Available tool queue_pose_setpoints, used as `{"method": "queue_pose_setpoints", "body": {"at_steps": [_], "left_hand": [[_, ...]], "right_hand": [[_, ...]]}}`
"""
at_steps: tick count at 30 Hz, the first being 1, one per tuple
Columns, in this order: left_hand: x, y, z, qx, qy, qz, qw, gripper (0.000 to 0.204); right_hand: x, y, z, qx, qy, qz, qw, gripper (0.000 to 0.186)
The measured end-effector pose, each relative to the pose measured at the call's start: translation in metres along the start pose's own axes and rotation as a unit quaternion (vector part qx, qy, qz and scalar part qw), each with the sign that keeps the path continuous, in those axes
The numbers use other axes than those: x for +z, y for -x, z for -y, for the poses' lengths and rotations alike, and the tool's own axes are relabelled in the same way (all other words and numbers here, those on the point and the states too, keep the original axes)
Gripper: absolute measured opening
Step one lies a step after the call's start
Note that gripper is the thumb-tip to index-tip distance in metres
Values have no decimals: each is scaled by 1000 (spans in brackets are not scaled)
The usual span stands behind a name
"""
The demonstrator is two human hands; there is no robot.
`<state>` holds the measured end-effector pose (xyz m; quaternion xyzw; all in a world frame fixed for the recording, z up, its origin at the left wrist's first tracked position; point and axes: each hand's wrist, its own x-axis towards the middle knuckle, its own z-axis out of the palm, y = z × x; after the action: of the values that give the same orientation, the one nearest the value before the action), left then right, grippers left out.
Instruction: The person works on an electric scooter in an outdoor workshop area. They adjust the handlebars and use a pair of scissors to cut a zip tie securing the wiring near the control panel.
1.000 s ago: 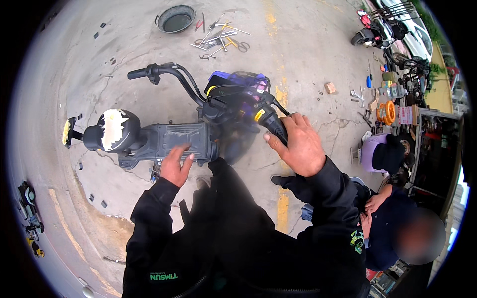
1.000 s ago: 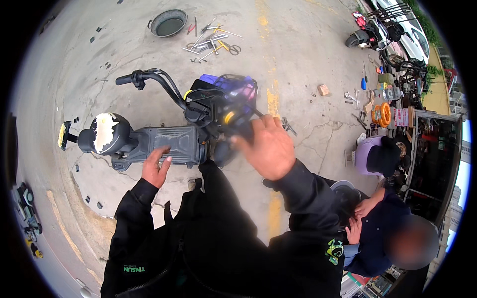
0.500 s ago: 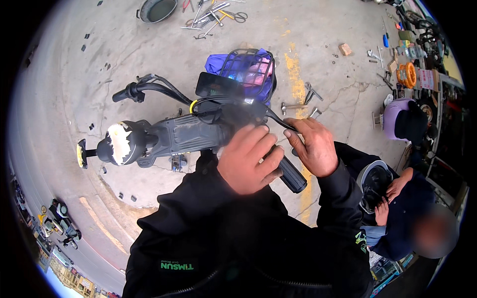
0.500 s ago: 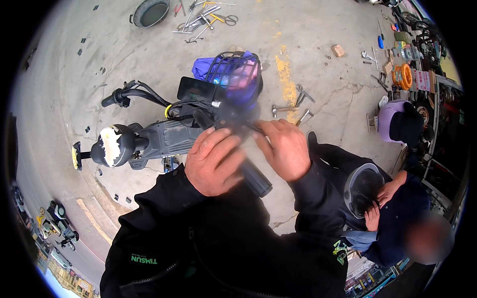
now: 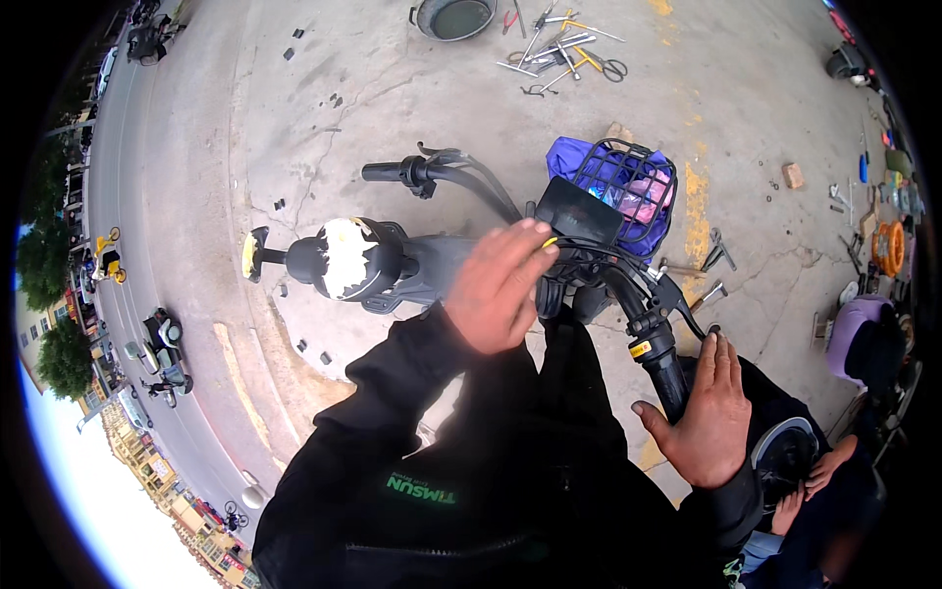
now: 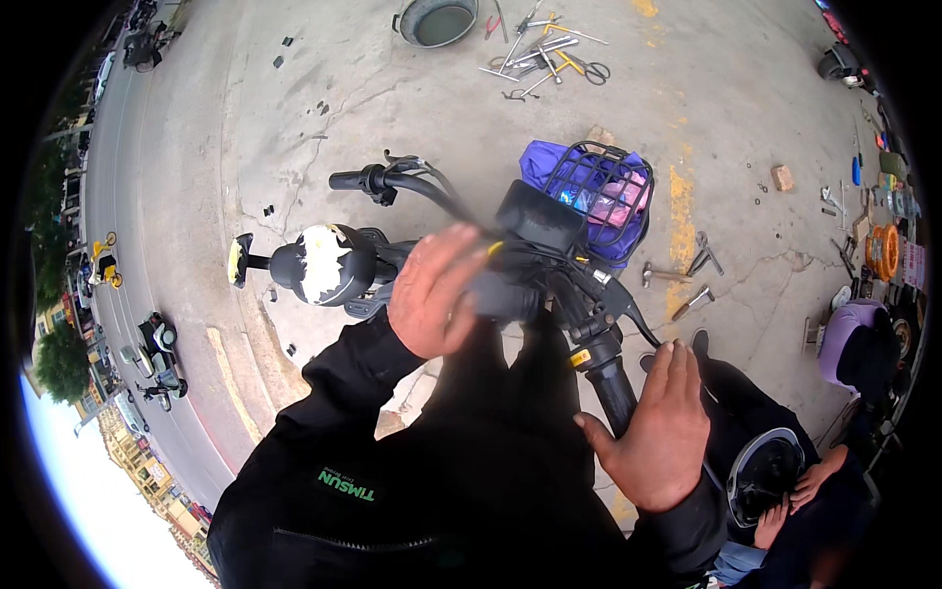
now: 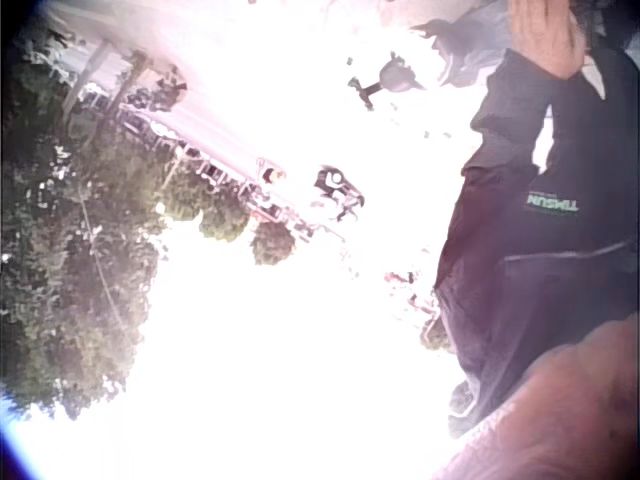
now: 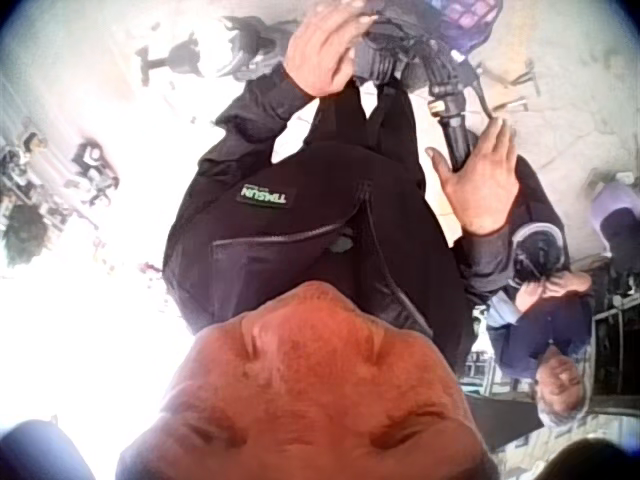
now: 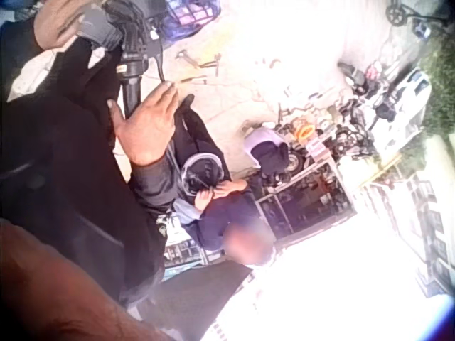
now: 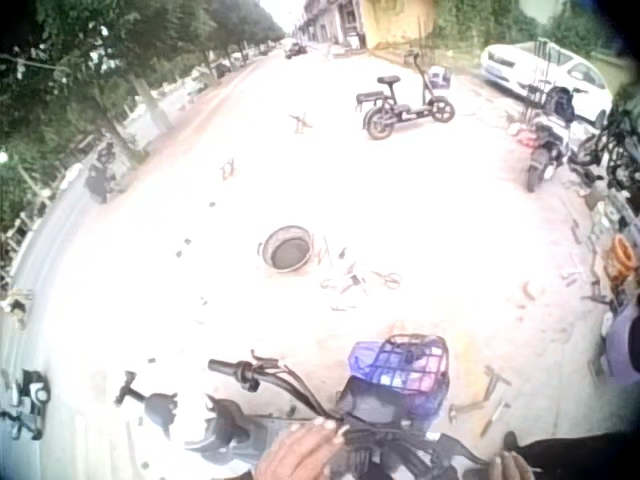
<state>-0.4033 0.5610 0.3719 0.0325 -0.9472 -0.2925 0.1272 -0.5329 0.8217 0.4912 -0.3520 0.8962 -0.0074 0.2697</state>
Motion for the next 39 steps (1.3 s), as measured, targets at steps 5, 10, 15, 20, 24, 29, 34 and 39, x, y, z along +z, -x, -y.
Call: {"method": "queue_pose_setpoints", "body": {"at_steps": [5, 10, 15, 20, 24, 29, 34, 39], "left_hand": [[-63, 22, 190, -218, -50, 117, 968, 97], [-48, 5, 298, -130, -31, 295, 946, 114], [-32, -3, 327, -109, 13, 307, 945, 106], [-27, -9, 329, -145, 45, 379, 913, 96], [-29, -16, 327, -171, 47, 406, 896, 91], [-33, -9, 320, -121, 37, 332, 935, 65], [-31, -2, 313, -137, -69, 302, 941, 49], [-24, 4, 307, -76, -134, 144, 977, 51]], "right_hand": [[0, -9, 18, 40, 59, -29, 997, 75], [0, -11, 27, 94, -12, -40, 995, 49], [9, 0, 42, 77, 190, -125, 971, 88], [21, 6, 35, 103, 95, -172, 975, 77], [27, 7, 33, 49, 81, -145, 985, 48], [29, 2, 38, 107, 31, -115, 987, 36], [23, 2, 29, 121, 1, -71, 990, 35], [27, 5, 39, 103, -1, -65, 993, 33]]}}
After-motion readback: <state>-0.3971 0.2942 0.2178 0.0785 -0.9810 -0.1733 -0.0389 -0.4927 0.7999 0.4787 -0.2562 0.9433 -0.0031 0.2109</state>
